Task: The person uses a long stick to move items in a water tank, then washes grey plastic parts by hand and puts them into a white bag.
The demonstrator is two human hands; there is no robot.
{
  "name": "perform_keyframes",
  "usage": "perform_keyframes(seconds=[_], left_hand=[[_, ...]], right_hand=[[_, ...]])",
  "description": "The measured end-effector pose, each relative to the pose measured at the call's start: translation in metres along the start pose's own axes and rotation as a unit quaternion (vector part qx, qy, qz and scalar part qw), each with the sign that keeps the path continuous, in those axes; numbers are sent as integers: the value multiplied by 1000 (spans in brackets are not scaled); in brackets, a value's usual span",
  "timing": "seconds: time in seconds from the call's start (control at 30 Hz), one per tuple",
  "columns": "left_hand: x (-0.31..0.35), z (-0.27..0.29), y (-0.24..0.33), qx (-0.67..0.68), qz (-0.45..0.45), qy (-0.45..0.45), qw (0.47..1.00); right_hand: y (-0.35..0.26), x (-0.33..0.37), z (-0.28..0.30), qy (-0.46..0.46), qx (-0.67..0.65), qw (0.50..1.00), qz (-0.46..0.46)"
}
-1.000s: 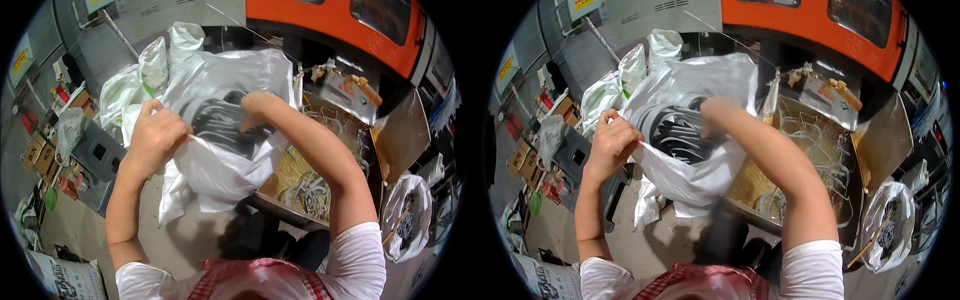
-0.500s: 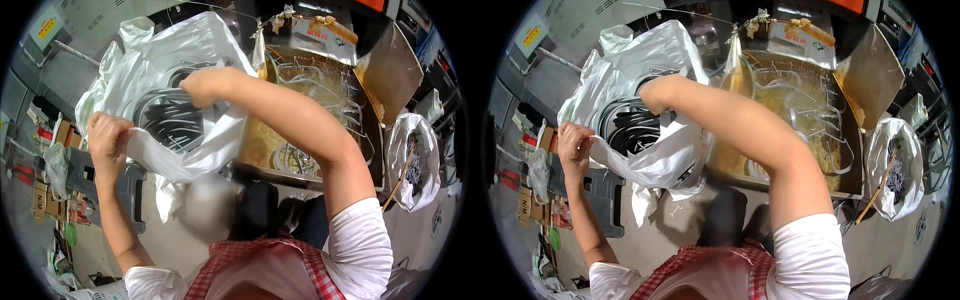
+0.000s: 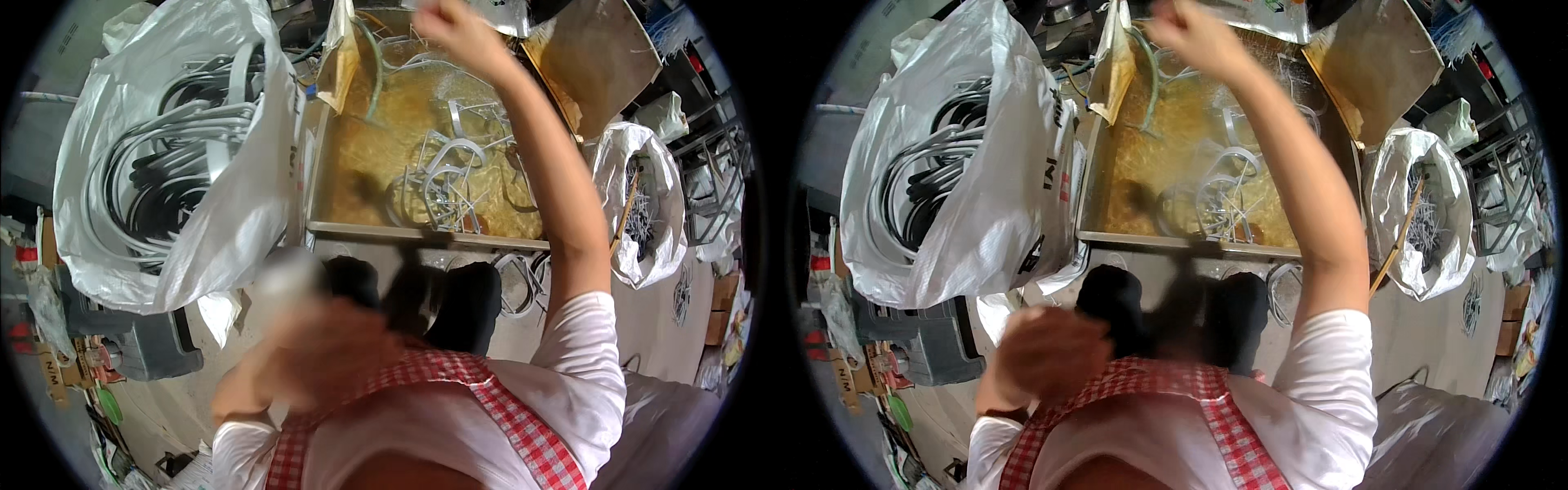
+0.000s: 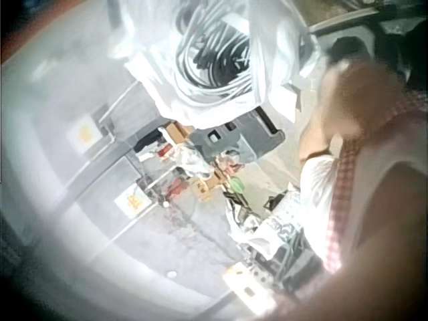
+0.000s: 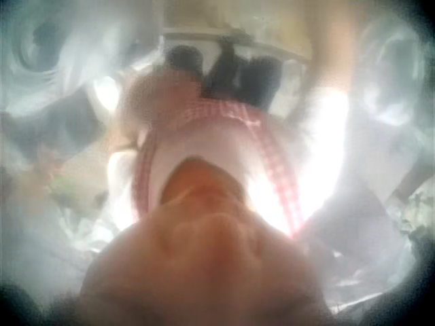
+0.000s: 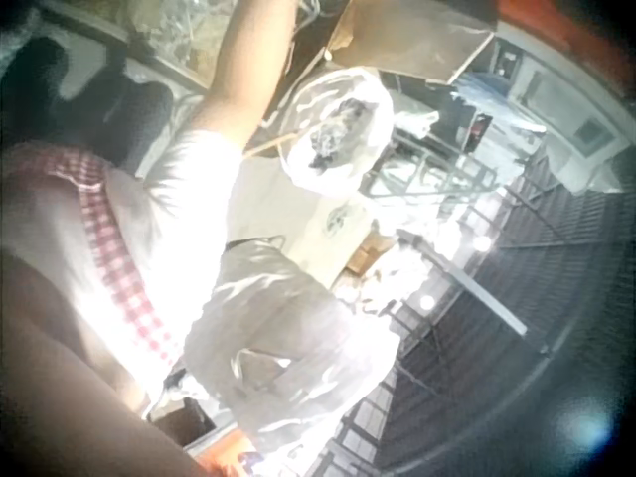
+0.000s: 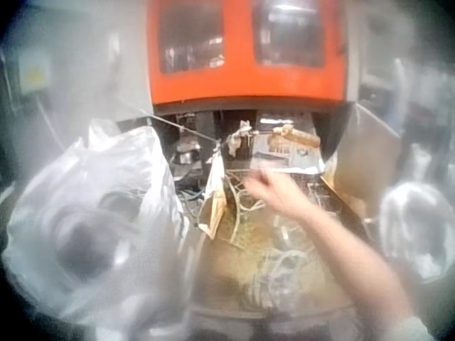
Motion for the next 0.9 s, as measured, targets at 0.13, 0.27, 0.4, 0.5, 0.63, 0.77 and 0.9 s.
perform_keyframes(seconds=[0.13, 0.27, 0.4, 0.5, 0.63, 0.77, 0.9], left_hand=[[-39, -125, -193, 250, 276, 14, 928], [-42, -206, -330, 300, 521, 70, 796], [5, -283, -420, 405, 648, 46, 643], [4, -293, -427, 432, 600, 129, 661], [3, -328, -417, 525, 558, 169, 620], [53, -354, -431, 432, 708, 42, 558], [-47, -345, -397, 579, 489, 66, 649]], right_hand=[[154, 168, -157, -375, 8, 911, -171], [188, 282, -226, -427, -99, 842, -316], [199, 302, -275, -389, -182, 813, -392], [162, 269, -262, -436, -70, 824, -356], [180, 304, -301, -424, -178, 779, -427], [163, 295, -318, -476, -303, 707, -426], [221, 297, -296, -349, -398, 705, -472]])
Point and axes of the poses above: each hand's wrist, its own x-axis away from the middle knuckle, its own z-axis out of the back of the hand, y = z × x, the point moved 9 cm from there along -x, towards the middle knuckle, and after that the axes turned 4 degrees about x, right-handed, at the moved point
